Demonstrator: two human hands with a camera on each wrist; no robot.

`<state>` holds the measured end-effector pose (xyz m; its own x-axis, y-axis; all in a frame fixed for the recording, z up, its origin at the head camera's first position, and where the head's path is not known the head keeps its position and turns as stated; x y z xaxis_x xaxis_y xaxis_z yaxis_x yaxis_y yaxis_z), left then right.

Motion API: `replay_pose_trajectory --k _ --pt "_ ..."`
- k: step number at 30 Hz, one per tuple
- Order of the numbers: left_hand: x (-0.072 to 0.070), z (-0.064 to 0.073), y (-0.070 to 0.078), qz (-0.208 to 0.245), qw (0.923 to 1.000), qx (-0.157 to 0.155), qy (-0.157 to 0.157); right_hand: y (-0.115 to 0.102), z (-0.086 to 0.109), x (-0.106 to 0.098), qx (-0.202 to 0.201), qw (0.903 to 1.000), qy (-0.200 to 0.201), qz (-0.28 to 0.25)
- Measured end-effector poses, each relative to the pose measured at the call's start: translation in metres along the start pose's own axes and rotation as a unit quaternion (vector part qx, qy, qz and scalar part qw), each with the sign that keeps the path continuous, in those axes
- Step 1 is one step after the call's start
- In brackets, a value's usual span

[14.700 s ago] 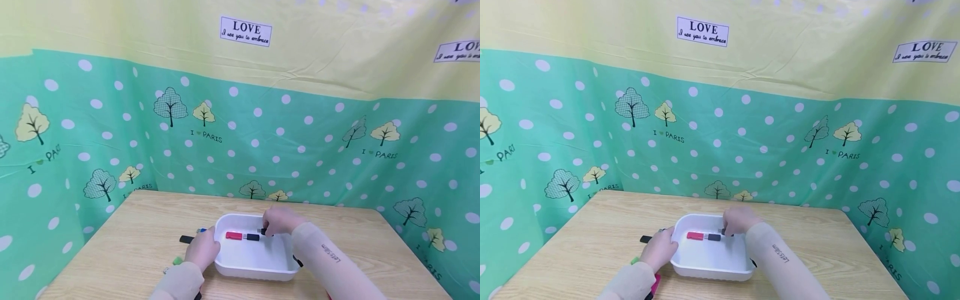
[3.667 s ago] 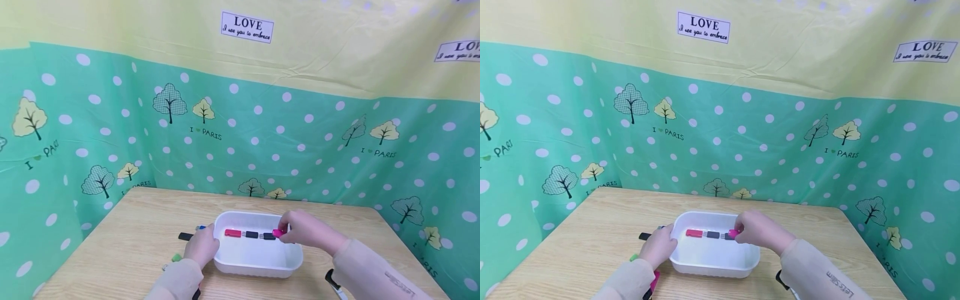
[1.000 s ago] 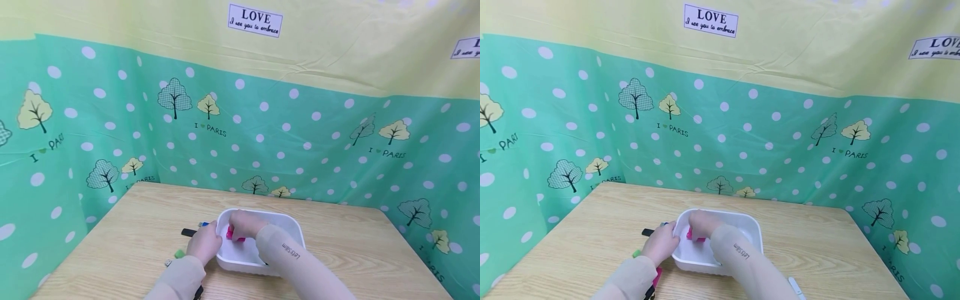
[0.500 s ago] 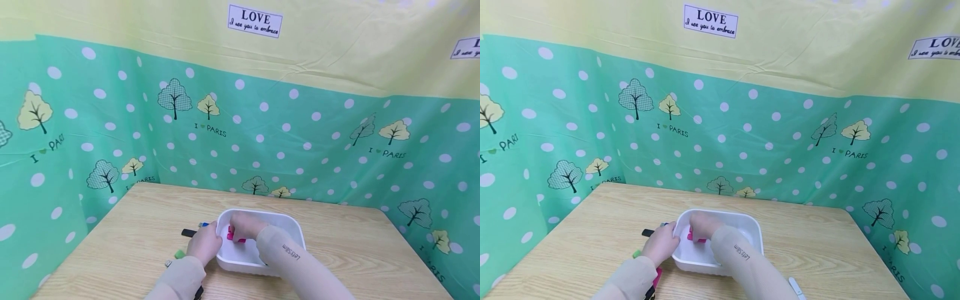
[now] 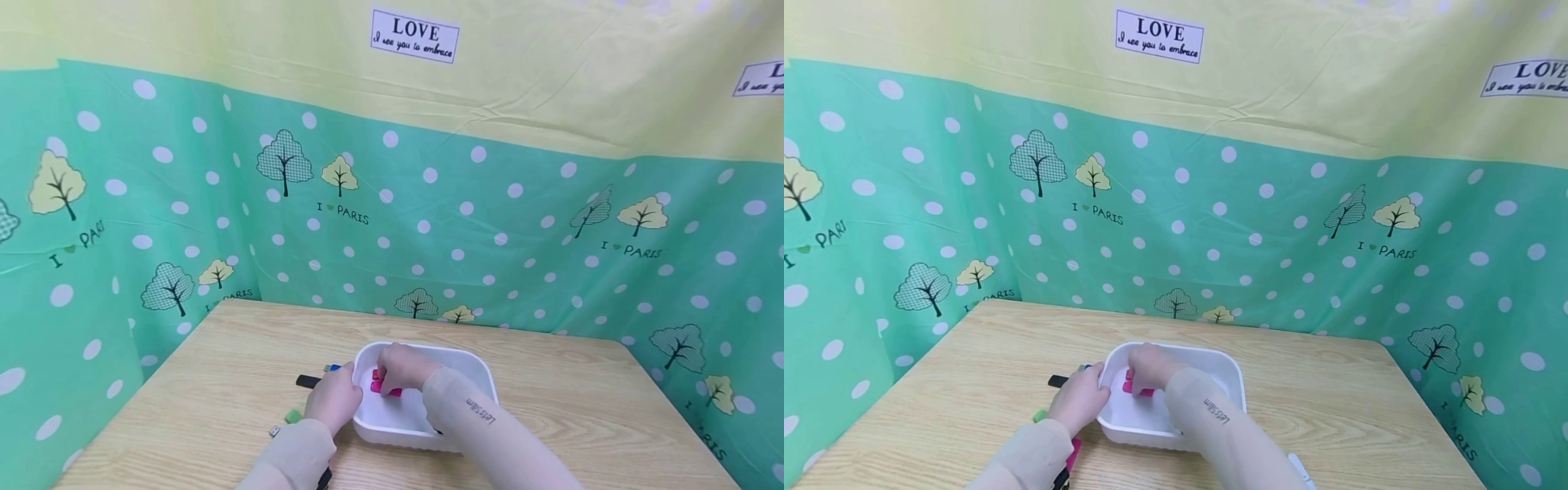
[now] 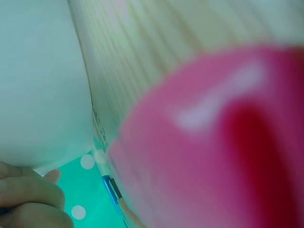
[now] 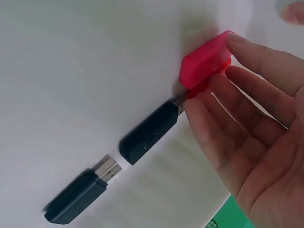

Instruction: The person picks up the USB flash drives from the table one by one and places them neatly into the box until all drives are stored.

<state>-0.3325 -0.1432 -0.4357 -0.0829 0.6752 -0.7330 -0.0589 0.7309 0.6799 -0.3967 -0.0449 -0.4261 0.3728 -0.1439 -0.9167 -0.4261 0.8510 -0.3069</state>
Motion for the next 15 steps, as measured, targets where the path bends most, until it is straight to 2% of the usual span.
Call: replay_pose_trajectory --k 8,15 --pt "0.001 0.0 0.0 -0.005 1.0 0.001 -0.001 0.003 0.005 -0.016 -0.005 0.9994 0.018 0.028" --pt "-0.001 0.0 0.001 -0.014 0.9999 0.002 -0.002 0.003 0.015 -0.034 -0.007 0.9997 0.024 0.006"
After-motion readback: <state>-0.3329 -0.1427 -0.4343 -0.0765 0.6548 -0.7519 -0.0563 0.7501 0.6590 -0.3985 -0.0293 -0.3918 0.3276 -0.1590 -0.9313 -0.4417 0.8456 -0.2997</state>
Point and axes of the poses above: each hand's wrist, its own z-axis away from the middle knuckle, its own x-axis out of the palm, y = z × x, the point moved 9 cm from there along -z, towards the middle knuckle, and after that the axes turned 4 degrees about x, right-handed, at the moved point
